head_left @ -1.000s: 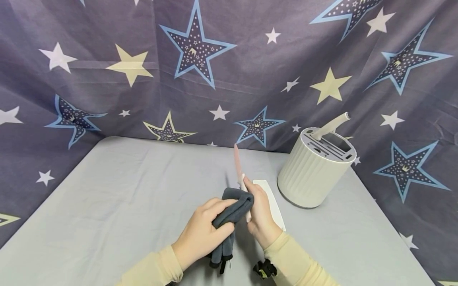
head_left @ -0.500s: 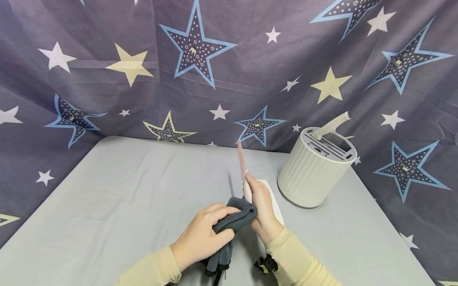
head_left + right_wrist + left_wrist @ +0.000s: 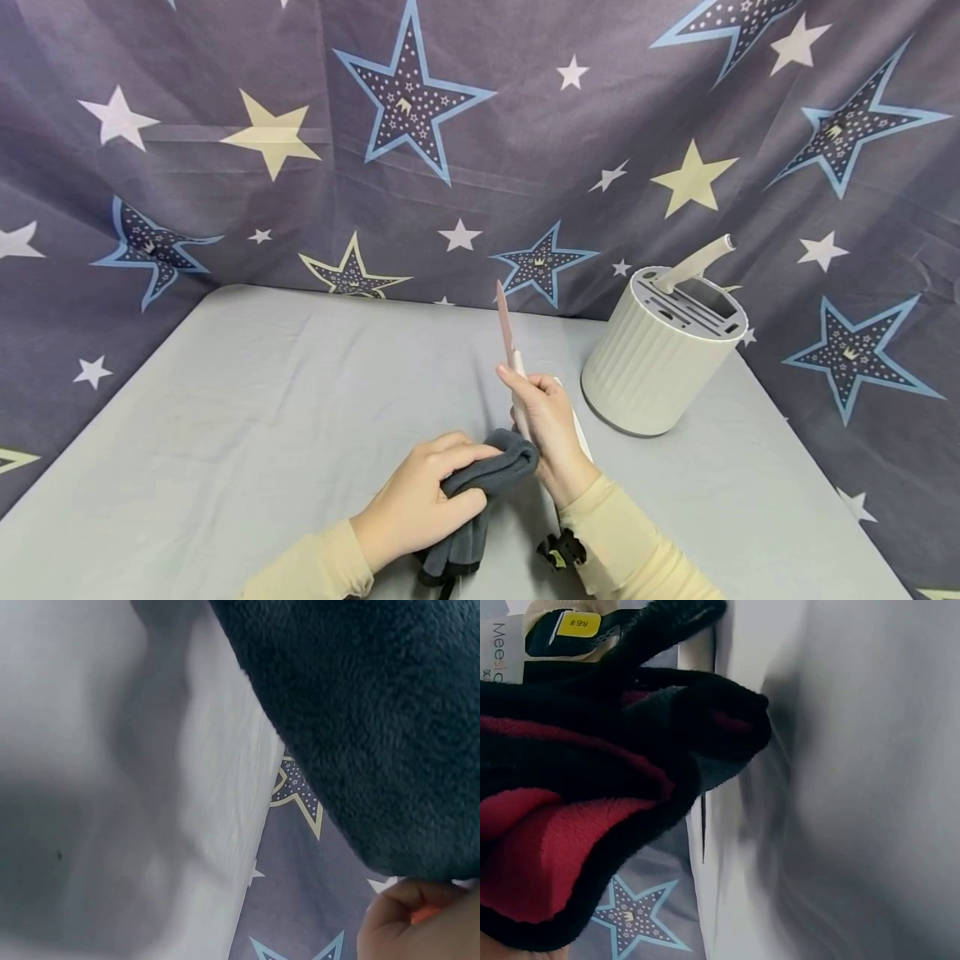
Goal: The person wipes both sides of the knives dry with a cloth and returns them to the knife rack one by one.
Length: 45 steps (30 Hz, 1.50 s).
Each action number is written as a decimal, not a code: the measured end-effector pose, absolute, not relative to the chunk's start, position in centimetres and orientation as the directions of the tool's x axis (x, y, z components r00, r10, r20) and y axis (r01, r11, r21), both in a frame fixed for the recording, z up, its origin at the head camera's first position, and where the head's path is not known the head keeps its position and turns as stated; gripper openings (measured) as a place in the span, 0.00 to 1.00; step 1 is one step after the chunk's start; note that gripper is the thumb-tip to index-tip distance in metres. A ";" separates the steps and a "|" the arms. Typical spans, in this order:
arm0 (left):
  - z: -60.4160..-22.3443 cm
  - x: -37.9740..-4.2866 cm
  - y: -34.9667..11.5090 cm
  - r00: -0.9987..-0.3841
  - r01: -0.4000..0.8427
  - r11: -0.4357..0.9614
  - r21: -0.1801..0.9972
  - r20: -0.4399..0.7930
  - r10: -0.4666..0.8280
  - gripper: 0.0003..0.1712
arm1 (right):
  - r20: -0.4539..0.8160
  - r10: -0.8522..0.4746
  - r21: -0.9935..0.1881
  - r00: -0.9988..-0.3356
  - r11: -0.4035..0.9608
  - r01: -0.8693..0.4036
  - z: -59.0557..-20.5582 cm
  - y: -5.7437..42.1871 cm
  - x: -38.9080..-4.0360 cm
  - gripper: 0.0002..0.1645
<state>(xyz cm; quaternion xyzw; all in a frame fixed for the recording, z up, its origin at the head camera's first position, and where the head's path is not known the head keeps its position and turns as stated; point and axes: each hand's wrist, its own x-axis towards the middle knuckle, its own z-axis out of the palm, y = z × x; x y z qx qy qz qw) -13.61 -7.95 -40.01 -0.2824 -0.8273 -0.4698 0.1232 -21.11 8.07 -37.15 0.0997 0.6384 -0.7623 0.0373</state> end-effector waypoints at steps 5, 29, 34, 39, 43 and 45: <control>-40.0 -13.5 -8.3 -0.822 0.567 0.406 0.717 0.461 0.334 0.24 | -0.185 0.078 -0.971 -0.980 -0.167 0.170 -37.1 8.1 -21.3 0.16; -40.0 -13.7 -9.3 -0.898 0.418 0.473 0.776 0.432 0.085 0.25 | -0.147 0.081 -0.969 -0.986 -0.214 0.126 -37.9 8.5 -21.5 0.11; -39.9 -13.8 -9.2 -0.908 0.384 0.471 0.794 0.417 0.037 0.25 | -0.137 0.071 -0.966 -0.988 -0.229 0.118 -38.0 8.4 -21.6 0.17; -39.9 -13.9 -9.2 -0.914 0.349 0.475 0.808 0.406 -0.019 0.25 | -0.148 0.046 -0.962 -0.988 -0.239 0.133 -38.1 8.3 -21.6 0.15; -39.8 -14.0 -9.3 -0.920 0.319 0.480 0.817 0.389 -0.049 0.24 | -0.162 0.015 -0.959 -0.987 -0.238 0.154 -38.2 8.3 -21.4 0.12; -39.8 -14.0 -9.2 -0.924 0.307 0.478 0.823 0.378 -0.057 0.24 | -0.168 0.006 -0.959 -0.986 -0.234 0.162 -38.3 8.3 -21.3 0.10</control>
